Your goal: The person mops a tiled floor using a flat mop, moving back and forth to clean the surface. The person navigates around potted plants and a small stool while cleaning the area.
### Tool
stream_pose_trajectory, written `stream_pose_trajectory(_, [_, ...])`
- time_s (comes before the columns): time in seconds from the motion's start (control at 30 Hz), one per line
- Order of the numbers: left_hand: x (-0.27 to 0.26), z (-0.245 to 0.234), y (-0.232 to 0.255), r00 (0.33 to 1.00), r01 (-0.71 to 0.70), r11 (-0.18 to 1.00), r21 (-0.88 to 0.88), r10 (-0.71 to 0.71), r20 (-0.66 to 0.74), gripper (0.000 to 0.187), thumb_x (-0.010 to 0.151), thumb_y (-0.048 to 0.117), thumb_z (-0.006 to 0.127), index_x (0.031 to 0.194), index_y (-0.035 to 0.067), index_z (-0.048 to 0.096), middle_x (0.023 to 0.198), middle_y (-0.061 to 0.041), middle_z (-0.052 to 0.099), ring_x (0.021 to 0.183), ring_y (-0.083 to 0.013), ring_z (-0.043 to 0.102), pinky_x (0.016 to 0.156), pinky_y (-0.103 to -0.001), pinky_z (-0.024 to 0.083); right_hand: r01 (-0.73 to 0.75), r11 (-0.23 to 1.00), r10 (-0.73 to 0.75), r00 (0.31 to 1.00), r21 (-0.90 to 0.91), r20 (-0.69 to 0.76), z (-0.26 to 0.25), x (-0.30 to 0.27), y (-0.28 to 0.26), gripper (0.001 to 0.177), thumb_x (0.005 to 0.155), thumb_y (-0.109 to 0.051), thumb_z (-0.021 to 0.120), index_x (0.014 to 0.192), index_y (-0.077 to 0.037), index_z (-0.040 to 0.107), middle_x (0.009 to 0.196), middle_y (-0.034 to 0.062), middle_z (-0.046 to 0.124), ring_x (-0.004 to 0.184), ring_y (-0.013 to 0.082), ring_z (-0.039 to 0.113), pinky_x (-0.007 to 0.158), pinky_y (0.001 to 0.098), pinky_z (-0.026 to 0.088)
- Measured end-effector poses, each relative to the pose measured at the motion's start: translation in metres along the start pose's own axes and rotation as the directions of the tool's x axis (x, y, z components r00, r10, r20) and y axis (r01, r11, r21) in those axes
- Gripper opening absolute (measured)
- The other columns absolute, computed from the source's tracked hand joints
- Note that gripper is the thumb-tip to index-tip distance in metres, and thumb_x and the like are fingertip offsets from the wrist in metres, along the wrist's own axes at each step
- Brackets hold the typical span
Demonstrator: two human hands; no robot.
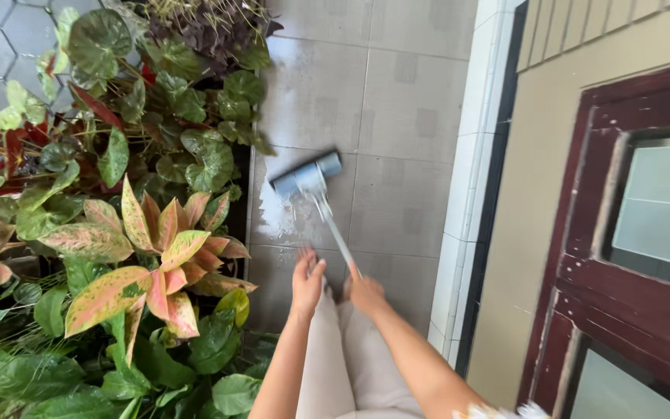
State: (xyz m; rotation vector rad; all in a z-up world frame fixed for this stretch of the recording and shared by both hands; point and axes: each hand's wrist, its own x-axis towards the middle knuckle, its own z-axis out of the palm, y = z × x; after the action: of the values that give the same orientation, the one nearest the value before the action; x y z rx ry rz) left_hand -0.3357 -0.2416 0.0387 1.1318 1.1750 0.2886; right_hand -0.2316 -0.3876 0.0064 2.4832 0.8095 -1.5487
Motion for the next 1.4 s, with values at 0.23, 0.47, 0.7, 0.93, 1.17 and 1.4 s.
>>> stream_pose_trajectory(0.23, [-0.033,-0.009,-0.012,0.995,0.083,0.980,0.179,-0.092,0.040,0.049,0.090,0.026,0.074,0.133,0.003,0.065,0.133,-0.016,0.065,0.122,-0.0305,0.060,0.105,-0.037,0.046,-0.067,0.997,0.062,0.984,0.025,0.168,0.036,-0.093,0.036,0.077,0.097,-0.015,0.047,0.165,-0.023,0.011,0.136,0.0274,0.059,0.125,0.0423,0.061,0.108,0.0508,0.048])
stream_pose_trajectory(0.47, [-0.018,0.000,0.007,0.997,-0.045,0.988,0.150,0.035,0.070,0.050,0.091,0.027,0.073,0.133,0.002,0.064,0.138,-0.018,0.061,0.132,-0.0291,0.055,0.111,-0.038,0.041,-0.100,0.924,0.051,0.989,0.369,0.140,-0.123,-0.042,0.065,0.082,0.094,-0.022,0.068,0.163,-0.012,0.024,0.070,0.0133,0.068,0.051,0.0218,0.061,0.048,0.0387,0.051])
stream_pose_trajectory(0.7, [0.020,0.055,0.051,0.996,-0.003,0.990,0.144,-0.010,0.085,0.048,0.090,0.024,0.071,0.132,0.004,0.064,0.139,-0.018,0.061,0.134,-0.0302,0.054,0.112,-0.039,0.041,-0.011,0.892,0.018,1.000,0.452,-0.011,-0.297,0.028,0.041,0.075,0.094,-0.021,0.060,0.162,-0.011,0.027,0.064,0.0110,0.060,0.047,0.0201,0.057,0.044,0.0412,0.046])
stream_pose_trajectory(0.93, [0.087,0.144,0.084,0.992,-0.099,0.967,0.235,0.078,0.099,0.044,0.090,0.021,0.068,0.130,0.004,0.066,0.137,-0.018,0.063,0.131,-0.0328,0.056,0.110,-0.040,0.042,0.160,0.982,-0.118,0.932,0.099,-0.342,-0.407,0.239,0.013,0.053,0.103,-0.027,0.058,0.149,-0.006,0.043,0.116,0.0249,0.070,0.080,0.0341,0.069,0.065,0.0480,0.060])
stream_pose_trajectory(1.17, [0.122,0.165,0.079,0.999,-0.010,0.959,0.283,-0.005,0.053,0.045,0.091,0.021,0.068,0.132,0.005,0.063,0.138,-0.018,0.061,0.131,-0.0331,0.053,0.108,-0.042,0.043,-0.071,0.982,0.106,0.973,0.173,-0.207,-0.410,0.291,0.047,0.070,0.102,-0.026,0.050,0.164,-0.030,0.015,0.125,0.0283,0.064,0.106,0.0448,0.067,0.091,0.0529,0.054])
stream_pose_trajectory(1.4, [0.090,0.166,0.050,0.991,-0.082,0.942,0.326,0.043,0.123,0.045,0.091,0.024,0.069,0.130,0.003,0.063,0.139,-0.020,0.061,0.133,-0.0353,0.053,0.111,-0.042,0.040,-0.110,0.989,0.125,0.978,0.094,-0.166,-0.285,0.206,0.103,0.079,0.101,-0.026,0.049,0.165,-0.039,0.005,0.125,0.0290,0.065,0.116,0.0482,0.063,0.100,0.0592,0.049])
